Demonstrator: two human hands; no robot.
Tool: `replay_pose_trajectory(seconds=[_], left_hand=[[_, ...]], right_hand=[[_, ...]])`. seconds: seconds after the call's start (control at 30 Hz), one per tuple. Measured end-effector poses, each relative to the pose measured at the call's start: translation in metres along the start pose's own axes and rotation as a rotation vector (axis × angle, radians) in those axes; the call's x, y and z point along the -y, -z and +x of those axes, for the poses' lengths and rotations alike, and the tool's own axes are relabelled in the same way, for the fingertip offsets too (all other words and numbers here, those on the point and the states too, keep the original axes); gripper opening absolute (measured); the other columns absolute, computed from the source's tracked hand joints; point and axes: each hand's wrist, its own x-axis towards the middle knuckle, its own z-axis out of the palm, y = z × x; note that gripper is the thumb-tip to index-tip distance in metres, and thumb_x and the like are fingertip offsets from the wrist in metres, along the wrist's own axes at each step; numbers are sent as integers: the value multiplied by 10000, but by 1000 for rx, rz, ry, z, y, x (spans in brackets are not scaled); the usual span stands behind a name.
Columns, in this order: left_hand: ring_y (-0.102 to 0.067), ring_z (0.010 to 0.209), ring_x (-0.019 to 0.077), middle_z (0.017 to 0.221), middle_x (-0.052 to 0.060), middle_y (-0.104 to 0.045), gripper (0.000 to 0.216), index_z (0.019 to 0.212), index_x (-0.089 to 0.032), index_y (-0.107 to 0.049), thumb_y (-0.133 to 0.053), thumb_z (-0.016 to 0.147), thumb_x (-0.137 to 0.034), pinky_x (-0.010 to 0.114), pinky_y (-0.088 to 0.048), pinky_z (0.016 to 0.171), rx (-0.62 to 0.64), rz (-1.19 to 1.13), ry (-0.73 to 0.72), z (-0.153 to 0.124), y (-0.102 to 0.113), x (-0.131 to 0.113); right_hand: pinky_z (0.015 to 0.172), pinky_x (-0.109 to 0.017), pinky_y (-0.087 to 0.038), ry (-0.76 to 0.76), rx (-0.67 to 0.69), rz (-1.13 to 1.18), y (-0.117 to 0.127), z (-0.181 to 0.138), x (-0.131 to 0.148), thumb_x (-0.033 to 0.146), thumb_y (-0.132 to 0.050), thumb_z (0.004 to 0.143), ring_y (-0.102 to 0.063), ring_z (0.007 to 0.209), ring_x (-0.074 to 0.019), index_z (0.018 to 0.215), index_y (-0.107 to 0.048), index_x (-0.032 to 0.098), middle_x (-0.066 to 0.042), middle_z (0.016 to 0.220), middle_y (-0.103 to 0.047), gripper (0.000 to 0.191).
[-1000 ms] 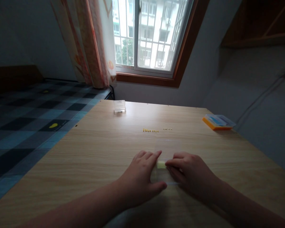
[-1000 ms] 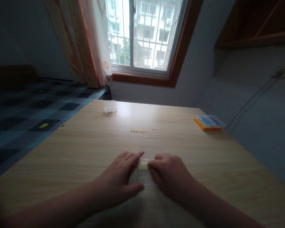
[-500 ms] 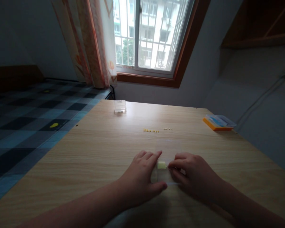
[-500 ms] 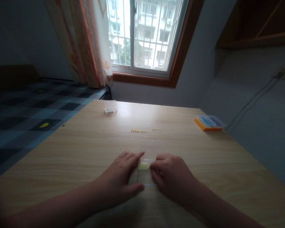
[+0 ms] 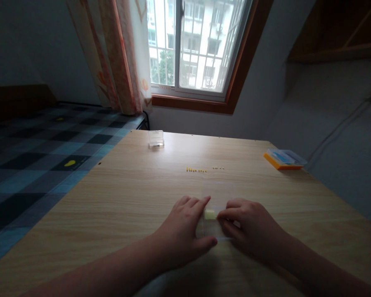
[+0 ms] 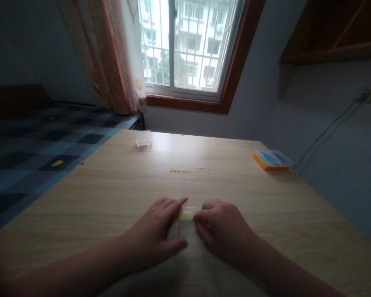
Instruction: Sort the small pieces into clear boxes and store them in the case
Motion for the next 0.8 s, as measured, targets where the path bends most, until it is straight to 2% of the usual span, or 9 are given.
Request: replay_pose_trajectory(seconds=[0.2,0.3,0.37,0.47,0.53,0.6,0.7,0.8], left_hand=[[-503,1259,322,1358,129,-599,841,1476,-159,-460,-798,723,-321,507,-368,1138,-21,-7,-11,0,-2,2],[-504,1262,327,1358,124,-600,842,1475,-175,-462,-801,717,-319,516,-372,1134,-27,-12,-12,0,-2,2],[-501,1264,327,1363,119,-598,839,1477,-186,-460,-797,719,-312,518,-370,1135,-27,-13,-12,0,-2,2],[-498,1261,322,1363,115,-598,840,1478,-186,-462,-797,716,-305,509,-366,1138,-25,-9,-3,0,-1,2],[-494,1263,316,1362,118,-597,848,1484,-173,-453,-795,719,-306,498,-361,1144,-20,-4,4,-1,-1,2],[-487,1271,313,1362,120,-596,853,1493,-164,-440,-788,729,-308,494,-348,1154,-11,-1,4,-1,-1,3],[-481,1278,313,1366,124,-594,852,1498,-160,-431,-781,735,-309,499,-338,1160,0,-2,11,0,0,2],[-481,1277,313,1370,131,-590,854,1497,-152,-431,-781,733,-302,498,-347,1154,4,0,20,1,1,2]], right_hand=[[641,-244,-333,4,-28,40,2,0,-1,146,-574,854,-554,683,-110,809,-746,242,13,749,-646,202],[619,-231,-354,24,-84,108,5,0,-3,147,-586,845,-558,655,-101,853,-760,251,19,740,-645,203],[604,-221,-375,55,-188,165,9,2,-9,168,-585,861,-558,635,-97,893,-764,243,16,729,-641,197],[587,-220,-400,55,-431,217,14,8,-28,236,-583,905,-542,614,-103,924,-766,210,-1,709,-639,185],[571,-225,-400,-10,-580,240,15,13,-45,289,-603,909,-522,602,-108,928,-770,190,-15,723,-657,194],[537,-230,-379,-116,-674,278,13,20,-64,346,-617,903,-483,562,-107,957,-775,175,-20,712,-660,239],[480,-233,-307,-267,-700,353,3,30,-89,445,-600,907,-404,502,-106,1035,-768,152,12,586,-552,361],[461,-234,-265,-310,-698,369,-9,41,-104,494,-593,900,-346,467,-102,1055,-764,136,48,507,-421,426]])
